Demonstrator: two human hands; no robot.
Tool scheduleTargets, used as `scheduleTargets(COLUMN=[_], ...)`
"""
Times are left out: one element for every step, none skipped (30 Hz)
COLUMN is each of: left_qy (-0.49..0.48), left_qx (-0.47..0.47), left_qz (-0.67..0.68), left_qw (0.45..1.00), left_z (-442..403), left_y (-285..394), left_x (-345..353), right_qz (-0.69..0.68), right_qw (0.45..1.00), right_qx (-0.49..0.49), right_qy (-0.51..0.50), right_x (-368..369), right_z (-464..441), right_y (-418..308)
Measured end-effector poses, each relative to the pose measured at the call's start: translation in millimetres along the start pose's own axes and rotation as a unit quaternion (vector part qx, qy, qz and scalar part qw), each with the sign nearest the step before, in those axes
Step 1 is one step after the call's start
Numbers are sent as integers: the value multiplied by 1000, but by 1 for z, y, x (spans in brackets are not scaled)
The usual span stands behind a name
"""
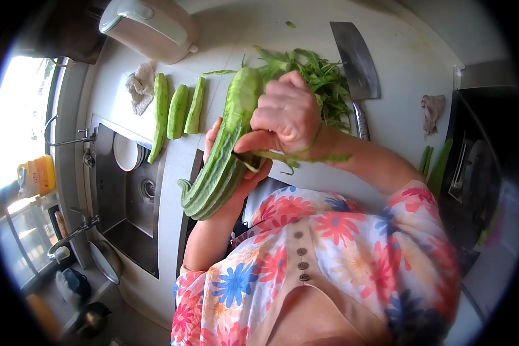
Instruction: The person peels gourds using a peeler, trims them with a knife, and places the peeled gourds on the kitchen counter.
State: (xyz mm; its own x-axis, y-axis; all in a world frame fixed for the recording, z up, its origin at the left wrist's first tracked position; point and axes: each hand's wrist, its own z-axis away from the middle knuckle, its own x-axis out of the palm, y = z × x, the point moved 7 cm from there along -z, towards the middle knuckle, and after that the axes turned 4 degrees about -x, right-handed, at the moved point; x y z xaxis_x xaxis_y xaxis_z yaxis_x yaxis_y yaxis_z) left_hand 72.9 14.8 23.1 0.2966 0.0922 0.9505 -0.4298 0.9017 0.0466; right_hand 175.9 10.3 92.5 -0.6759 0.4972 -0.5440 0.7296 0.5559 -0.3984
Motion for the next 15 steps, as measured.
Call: scheduleTargets(left_qy=[-8, 4, 14, 25, 18, -2, -24, -46, -80, -44, -38, -35, -33, -30, -26], left_qx=[19, 0, -19, -38, -52, -55, -60, -66, -47, -33, -34, -37, -42, -48, -54], left_qz=[-13, -26, -38, -50, -29, -27, -27, -28, -26, -33, -35, -41, -39, -36, -32], left_qw=[1000, 1000, 999, 998, 998, 998, 998, 996, 995, 998, 998, 998, 998, 998, 998], left_z=[0, 2, 5, 8, 9, 12, 15, 18, 23, 25, 24, 20, 18, 17, 17], left_y=[2, -1, -5, -9, -13, -15, -16, -17, -14, -10, -7, -5, -5, -7, -9], left_x=[-6, -4, 3, 6, 4, 7, 10, 14, 19, 21, 19, 19, 18, 15, 13], right_qz=[12, 29, 47, 65, 72, 78, 87, 79, 71, 59, -13, -82, -79, -38, 4], right_qw=[1000, 999, 998, 997, 996, 994, 992, 989, 986, 983, 982, 975, 984, 993, 996], right_qx=[-7, 5, 17, 28, 48, 68, 87, 119, 129, 143, 175, 204, 139, 79, 49], right_qy=[9, 20, 31, 42, 35, 29, 25, 42, 74, 103, 72, 45, 79, 76, 70], right_x=[1, 3, 8, 11, 11, 10, 7, 1, -6, -15, -13, -7, -3, -5, -3], right_z=[0, 3, 9, 15, 19, 24, 30, 41, 39, 35, 33, 22, 14, 8, 6], right_y=[1, 15, 40, 64, 83, 101, 119, 137, 138, 128, 115, 98, 84, 65, 56])
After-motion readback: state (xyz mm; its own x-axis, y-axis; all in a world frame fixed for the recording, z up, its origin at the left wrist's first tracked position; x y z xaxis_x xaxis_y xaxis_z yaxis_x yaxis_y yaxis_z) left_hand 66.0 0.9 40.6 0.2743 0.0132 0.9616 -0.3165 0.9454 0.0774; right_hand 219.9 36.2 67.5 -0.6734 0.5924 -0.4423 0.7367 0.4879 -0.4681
